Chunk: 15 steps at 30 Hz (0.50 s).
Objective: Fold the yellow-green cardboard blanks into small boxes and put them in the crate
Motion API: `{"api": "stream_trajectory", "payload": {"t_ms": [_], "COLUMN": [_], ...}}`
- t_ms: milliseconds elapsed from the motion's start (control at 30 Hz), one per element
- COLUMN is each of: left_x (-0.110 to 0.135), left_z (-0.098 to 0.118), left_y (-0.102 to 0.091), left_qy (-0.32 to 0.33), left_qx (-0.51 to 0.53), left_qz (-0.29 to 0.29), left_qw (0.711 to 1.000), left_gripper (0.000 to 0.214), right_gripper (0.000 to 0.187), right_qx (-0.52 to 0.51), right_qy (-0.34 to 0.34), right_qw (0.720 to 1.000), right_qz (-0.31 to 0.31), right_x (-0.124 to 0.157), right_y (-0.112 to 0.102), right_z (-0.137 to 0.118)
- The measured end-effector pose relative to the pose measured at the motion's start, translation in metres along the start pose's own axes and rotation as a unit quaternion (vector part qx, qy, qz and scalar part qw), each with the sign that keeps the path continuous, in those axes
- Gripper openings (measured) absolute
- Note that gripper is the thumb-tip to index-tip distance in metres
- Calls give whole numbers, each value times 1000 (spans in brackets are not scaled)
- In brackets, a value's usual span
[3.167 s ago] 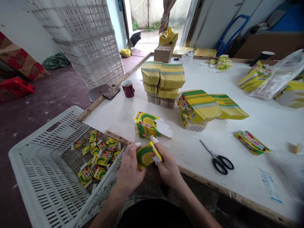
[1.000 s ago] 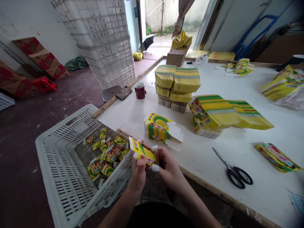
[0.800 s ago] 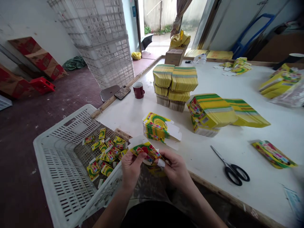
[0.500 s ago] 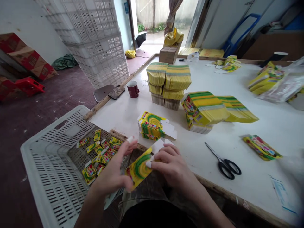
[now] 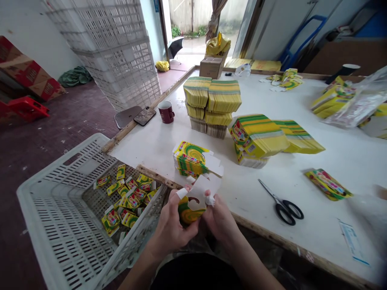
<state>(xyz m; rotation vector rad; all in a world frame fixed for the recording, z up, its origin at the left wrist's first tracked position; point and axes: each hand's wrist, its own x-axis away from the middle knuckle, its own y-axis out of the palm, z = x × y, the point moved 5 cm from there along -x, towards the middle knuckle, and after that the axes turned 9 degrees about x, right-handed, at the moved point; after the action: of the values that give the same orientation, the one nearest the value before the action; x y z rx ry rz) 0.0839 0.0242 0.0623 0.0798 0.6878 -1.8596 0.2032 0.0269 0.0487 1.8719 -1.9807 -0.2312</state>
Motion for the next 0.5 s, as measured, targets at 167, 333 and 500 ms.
{"api": "stream_trajectory", "payload": {"t_ms": [167, 333, 500], "left_x": [0, 0, -4], "left_z": [4, 3, 8], "left_y": [2, 5, 2], "left_qy": [38, 19, -13], "left_qx": [-40, -67, -43], "left_qz": [2, -32, -71], "left_qw": [998, 997, 996], "left_gripper": [69, 62, 63], "right_gripper": [50, 52, 63], "right_qx": [-8, 83, 198], "right_qy": [30, 13, -48], "right_qw": [998, 990, 971], "right_qz": [-47, -111, -125], "right_x": [4, 5, 11], "right_y": [0, -2, -6], "right_z": [3, -1, -5]}}
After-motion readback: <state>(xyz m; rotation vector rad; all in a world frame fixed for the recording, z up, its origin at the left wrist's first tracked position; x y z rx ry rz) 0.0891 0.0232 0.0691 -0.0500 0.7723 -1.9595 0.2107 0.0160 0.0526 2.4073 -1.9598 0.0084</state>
